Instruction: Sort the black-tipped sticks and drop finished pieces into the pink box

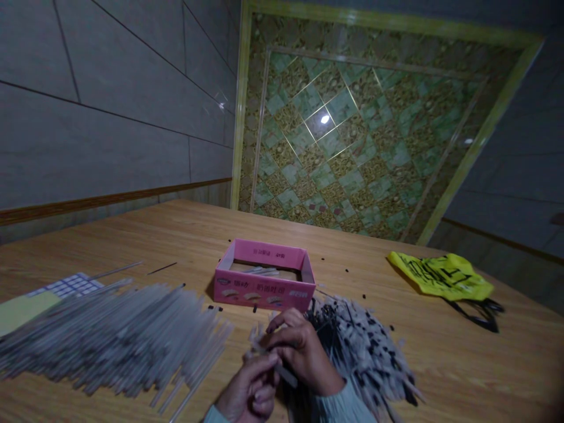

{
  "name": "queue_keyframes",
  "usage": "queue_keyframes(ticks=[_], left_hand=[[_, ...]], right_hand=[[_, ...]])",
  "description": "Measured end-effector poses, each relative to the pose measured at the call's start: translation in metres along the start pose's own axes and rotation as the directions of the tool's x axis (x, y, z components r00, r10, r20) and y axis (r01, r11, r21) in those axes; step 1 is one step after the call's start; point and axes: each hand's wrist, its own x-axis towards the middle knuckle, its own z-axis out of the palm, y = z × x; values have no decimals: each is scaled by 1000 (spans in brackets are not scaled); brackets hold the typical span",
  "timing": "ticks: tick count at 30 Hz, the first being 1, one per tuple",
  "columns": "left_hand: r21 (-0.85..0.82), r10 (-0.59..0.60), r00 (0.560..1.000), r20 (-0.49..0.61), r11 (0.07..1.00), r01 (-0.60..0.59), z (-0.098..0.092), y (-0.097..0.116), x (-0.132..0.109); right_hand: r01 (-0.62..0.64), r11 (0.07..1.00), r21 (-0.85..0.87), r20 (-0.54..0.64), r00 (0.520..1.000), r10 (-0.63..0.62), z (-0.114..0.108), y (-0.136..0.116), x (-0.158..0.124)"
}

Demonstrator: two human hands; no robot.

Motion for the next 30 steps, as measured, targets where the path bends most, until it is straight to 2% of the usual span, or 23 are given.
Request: queue_keyframes(ticks=[2,3,5,7,9,12,17,24,30], left_hand=[[-11,93,994,-51,996,-94,1,0,1],[-39,167,983,-79,985,-171,0,1,2],[-97,312,937,-158,939,-329,-1,5,2],[-122,385,891,-242,899,-421,-3,8,3],[-126,394,870,-297,886,-445,-4,10,2],[-142,388,868,-310,884,-445,-5,10,3],[-154,384,876,-293,885,-439,-6,7,5],[-150,387,877,-284,886,-440,-11,6,10],[-145,381,877,-291,889,-434,-10,6,11]], right_hand=[[-167,964,-208,20,984,175,-1,2,-2],[-257,915,-311,12,961,275,-1,4,-4],[-381,806,-453,-15,907,421,-1,8,-10],[-426,750,-507,-4,871,492,2,12,-15],[-450,702,-552,16,836,548,8,14,-19],[-453,647,-613,22,809,587,21,11,-19],[-434,606,-667,23,801,598,31,3,-16],[-464,577,-672,19,768,640,28,4,-16],[-504,599,-623,5,762,647,18,7,-19]])
